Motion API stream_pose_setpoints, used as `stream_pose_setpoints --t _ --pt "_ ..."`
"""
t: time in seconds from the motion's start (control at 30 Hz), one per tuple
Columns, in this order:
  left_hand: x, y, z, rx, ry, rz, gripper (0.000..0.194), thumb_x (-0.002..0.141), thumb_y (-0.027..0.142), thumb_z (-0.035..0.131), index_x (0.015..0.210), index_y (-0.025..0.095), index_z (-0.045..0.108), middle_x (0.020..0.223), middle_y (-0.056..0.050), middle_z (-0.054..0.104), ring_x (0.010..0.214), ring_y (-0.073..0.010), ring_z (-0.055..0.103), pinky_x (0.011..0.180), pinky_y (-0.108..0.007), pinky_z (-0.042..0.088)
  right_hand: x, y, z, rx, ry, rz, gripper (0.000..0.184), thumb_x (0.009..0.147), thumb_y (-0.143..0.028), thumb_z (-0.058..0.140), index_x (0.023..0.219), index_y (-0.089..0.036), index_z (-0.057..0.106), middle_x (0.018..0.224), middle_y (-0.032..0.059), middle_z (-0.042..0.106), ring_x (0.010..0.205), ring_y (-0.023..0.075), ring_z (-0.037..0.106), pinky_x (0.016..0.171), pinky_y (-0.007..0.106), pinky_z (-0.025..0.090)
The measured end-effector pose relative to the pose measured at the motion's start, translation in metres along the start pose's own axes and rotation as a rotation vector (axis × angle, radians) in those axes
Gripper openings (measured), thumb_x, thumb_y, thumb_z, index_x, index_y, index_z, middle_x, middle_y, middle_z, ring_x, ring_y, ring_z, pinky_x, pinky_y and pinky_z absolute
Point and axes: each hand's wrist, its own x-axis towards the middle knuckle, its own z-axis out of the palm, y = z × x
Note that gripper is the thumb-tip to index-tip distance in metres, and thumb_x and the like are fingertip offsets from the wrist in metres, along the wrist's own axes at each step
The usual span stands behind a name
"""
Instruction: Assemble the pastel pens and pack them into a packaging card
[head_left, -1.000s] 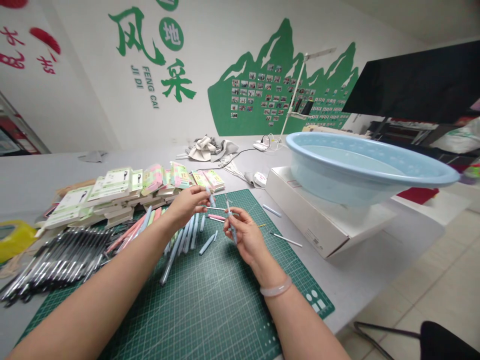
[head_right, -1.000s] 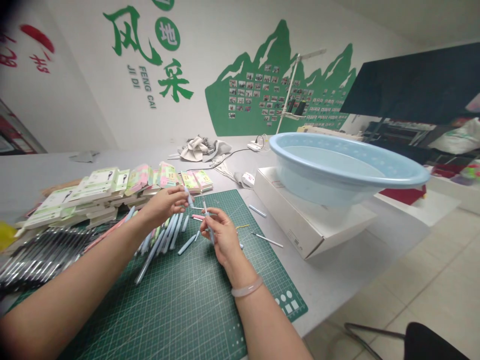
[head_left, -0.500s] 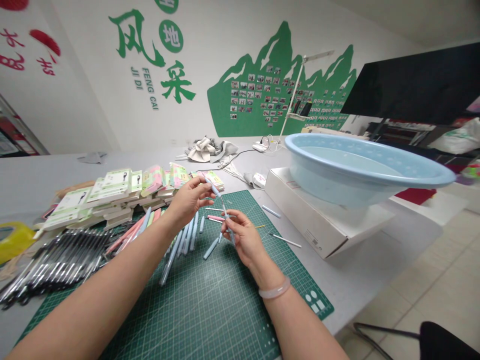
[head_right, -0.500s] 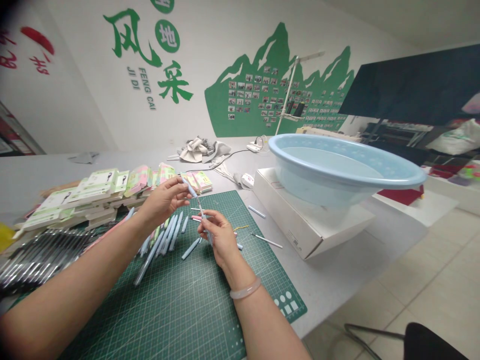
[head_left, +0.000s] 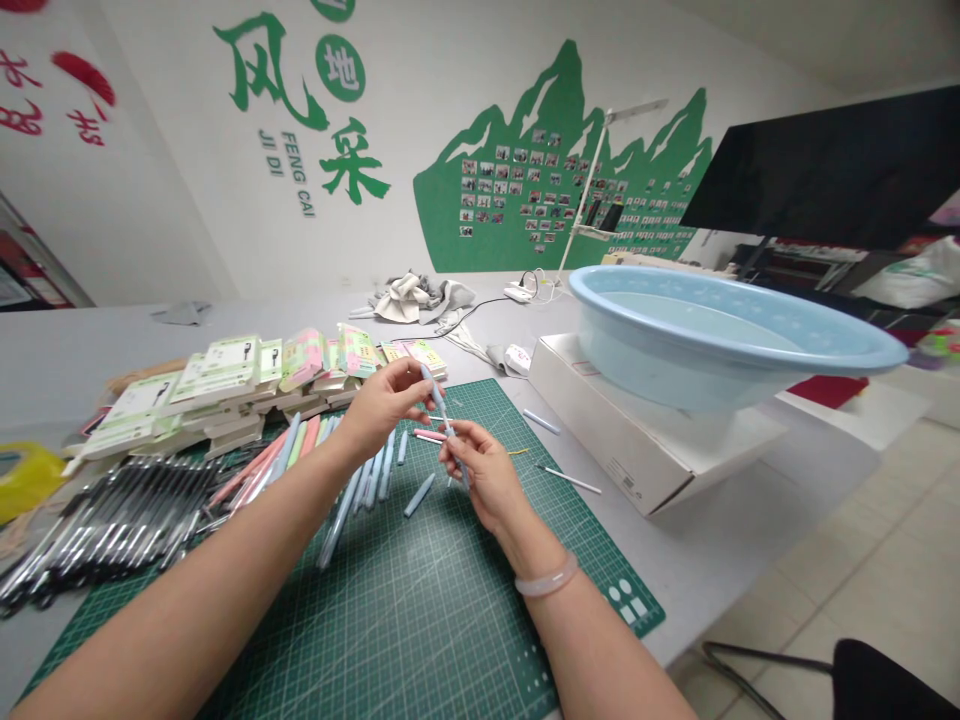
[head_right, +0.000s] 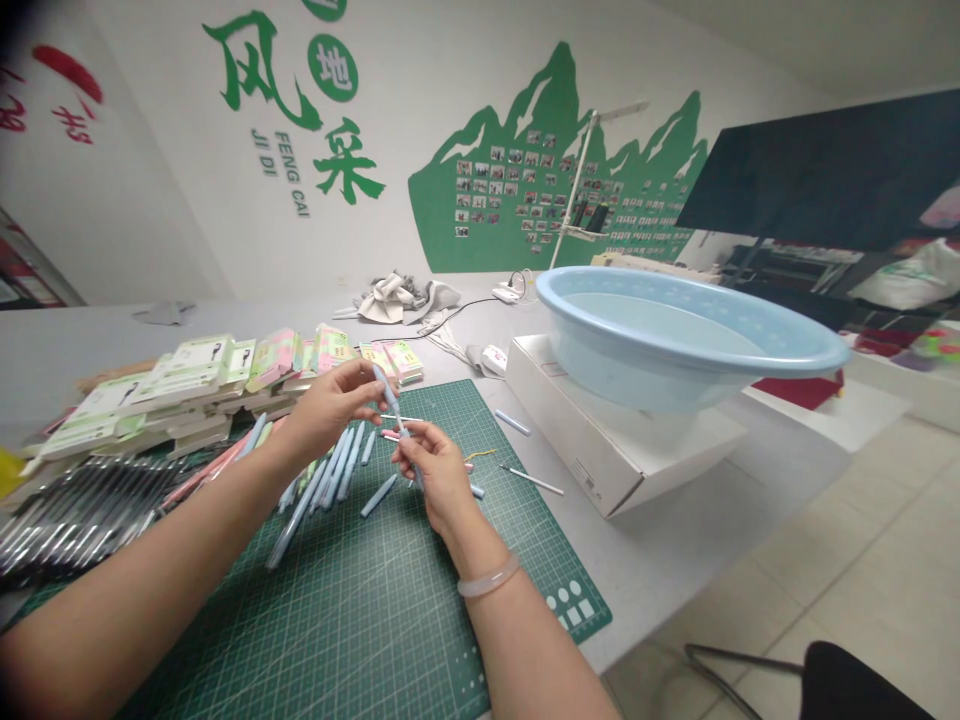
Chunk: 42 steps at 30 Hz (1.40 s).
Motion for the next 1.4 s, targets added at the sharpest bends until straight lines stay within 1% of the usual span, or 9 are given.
stream_pose_setpoints --t 0.17,0.37,0.5,0.63,0.77,1.0,1.1,1.2,1.4 --pt "-0.006 0.000 0.008 0.024 -0.069 -0.042 0.016 0.075 0.031 0.064 0.080 0.017 0.057 0.076 -0.002 0.062 0.068 -0.0148 0.059 0.054 -0.026 0.052 0.000 0.000 0.000 -0.025 0.010 -0.030 0.027 0.074 -0.028 0.069 0.097 -0.017 0.059 0.066 0.0006 0.062 0.054 0.0094 0.049 0.050 0.021 0.031" --pt "-0.013 -0.005 0.015 -0.028 -0.027 -0.065 0.018 0.073 0.031 0.066 0.081 0.017 0.058 0.078 -0.003 0.064 0.066 -0.0137 0.059 0.054 -0.024 0.051 -0.002 -0.001 0.003 -0.019 0.056 -0.051 0.027 0.068 -0.027 0.074 0.084 -0.019 0.054 0.067 -0.0010 0.062 0.054 0.0093 0.049 0.051 0.021 0.033" --pt "-0.014 -0.007 0.014 -0.018 -0.045 -0.082 0.017 0.074 0.030 0.065 0.082 0.016 0.059 0.078 -0.003 0.064 0.065 -0.0134 0.059 0.055 -0.024 0.050 -0.001 0.001 0.003 -0.020 0.082 -0.083 0.025 0.064 -0.023 0.076 0.074 -0.017 0.055 0.062 -0.0034 0.058 0.051 0.0075 0.045 0.049 0.020 0.032" --pt "-0.016 -0.009 0.012 -0.028 -0.080 -0.060 0.016 0.077 0.030 0.063 0.082 0.015 0.060 0.080 -0.004 0.064 0.065 -0.0128 0.058 0.055 -0.023 0.049 -0.002 0.001 0.004 -0.024 0.076 -0.036 0.023 0.068 -0.031 0.074 0.075 -0.015 0.059 0.064 0.0005 0.062 0.051 0.0085 0.049 0.049 0.021 0.033" --pt "-0.019 -0.011 0.010 -0.057 -0.081 -0.044 0.018 0.078 0.031 0.061 0.087 0.016 0.061 0.084 -0.004 0.064 0.066 -0.0125 0.056 0.056 -0.023 0.048 -0.002 0.001 0.007 -0.018 0.010 0.015 0.032 0.077 -0.045 0.064 0.078 -0.014 0.064 0.062 0.0023 0.061 0.050 0.0086 0.048 0.049 0.021 0.033" --pt "-0.018 -0.017 0.013 -0.046 0.005 -0.054 0.019 0.070 0.030 0.070 0.081 0.017 0.061 0.074 0.000 0.059 0.064 -0.0126 0.055 0.058 -0.024 0.046 -0.003 0.002 0.009 -0.008 -0.008 -0.014 0.028 0.080 -0.042 0.062 0.082 -0.014 0.065 0.064 0.0008 0.058 0.050 0.0068 0.044 0.046 0.020 0.030" --pt "-0.018 -0.021 0.018 -0.030 0.058 -0.039 0.017 0.069 0.030 0.070 0.077 0.017 0.064 0.069 0.001 0.058 0.063 -0.0132 0.055 0.060 -0.024 0.045 -0.004 0.002 0.009 0.028 0.057 -0.031 0.025 0.069 -0.033 0.074 0.083 -0.018 0.060 0.065 -0.0032 0.056 0.048 0.0064 0.044 0.044 0.019 0.030" --pt "-0.019 -0.024 0.020 -0.033 0.074 -0.072 0.021 0.069 0.033 0.071 0.083 0.017 0.069 0.075 -0.002 0.064 0.068 -0.0153 0.057 0.064 -0.026 0.045 -0.004 0.002 0.008 -0.009 0.077 -0.023 0.028 0.062 -0.029 0.079 0.075 -0.018 0.057 0.059 -0.0048 0.055 0.044 0.0063 0.043 0.042 0.018 0.028" --pt "-0.023 -0.032 0.015 -0.044 0.085 -0.095 0.026 0.071 0.034 0.069 0.091 0.017 0.071 0.077 -0.003 0.067 0.071 -0.0166 0.057 0.069 -0.028 0.044 -0.004 0.002 0.009 0.001 -0.036 0.060 0.034 0.080 -0.047 0.060 0.076 -0.013 0.063 0.060 0.0030 0.061 0.049 0.0079 0.047 0.047 0.020 0.032"
